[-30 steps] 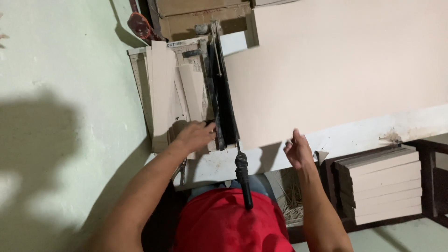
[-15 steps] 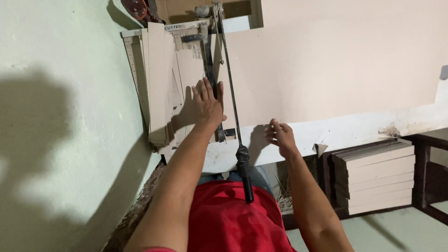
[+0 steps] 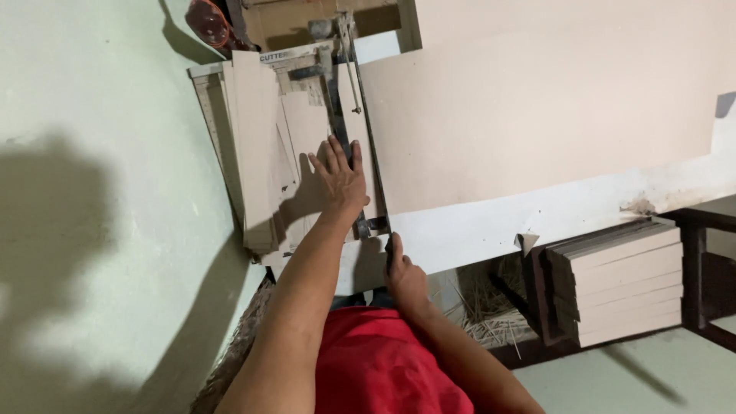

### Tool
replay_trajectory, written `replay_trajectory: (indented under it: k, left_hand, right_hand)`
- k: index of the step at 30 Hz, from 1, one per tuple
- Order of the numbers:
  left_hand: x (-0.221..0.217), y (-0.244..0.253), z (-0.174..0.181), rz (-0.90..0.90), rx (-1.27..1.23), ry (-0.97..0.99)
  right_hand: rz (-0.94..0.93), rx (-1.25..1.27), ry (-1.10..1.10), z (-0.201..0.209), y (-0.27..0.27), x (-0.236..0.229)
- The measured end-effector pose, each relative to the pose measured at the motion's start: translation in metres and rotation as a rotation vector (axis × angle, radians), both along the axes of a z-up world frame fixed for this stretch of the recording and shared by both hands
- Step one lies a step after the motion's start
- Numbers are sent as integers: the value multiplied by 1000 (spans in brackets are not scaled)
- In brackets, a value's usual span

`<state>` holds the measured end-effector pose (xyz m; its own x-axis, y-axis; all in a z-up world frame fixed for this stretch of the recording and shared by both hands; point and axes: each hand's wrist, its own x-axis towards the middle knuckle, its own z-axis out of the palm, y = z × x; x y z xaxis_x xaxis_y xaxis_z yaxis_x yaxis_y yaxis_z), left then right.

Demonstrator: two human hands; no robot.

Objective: The person uses a manual paper cutter to trim large sheets of light-colored paper. They repeatedly place sheets on the machine's base, align them against the guide, and pull down the lever to cut the paper. The cut pieces are then removed and stacked.

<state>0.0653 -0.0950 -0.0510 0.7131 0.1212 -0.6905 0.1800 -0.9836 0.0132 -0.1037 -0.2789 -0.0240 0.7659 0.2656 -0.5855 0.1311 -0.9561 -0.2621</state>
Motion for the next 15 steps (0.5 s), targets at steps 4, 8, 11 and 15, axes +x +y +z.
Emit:
replay_trajectory:
  k: [4, 8, 11, 15]
  left_hand:
    - [1, 6, 0, 11, -49, -13]
    - [-1, 2, 4, -7, -38, -41]
    - [-4, 5, 3, -13, 4, -5]
    - [-1, 2, 47, -32, 35, -50]
  right_hand:
    - [-57, 5, 60, -18, -4, -5]
    - [-34, -14, 44, -24, -7, -6]
    - [14, 0, 108, -30, -7, -3]
    - [-145, 211, 286, 90, -1, 40]
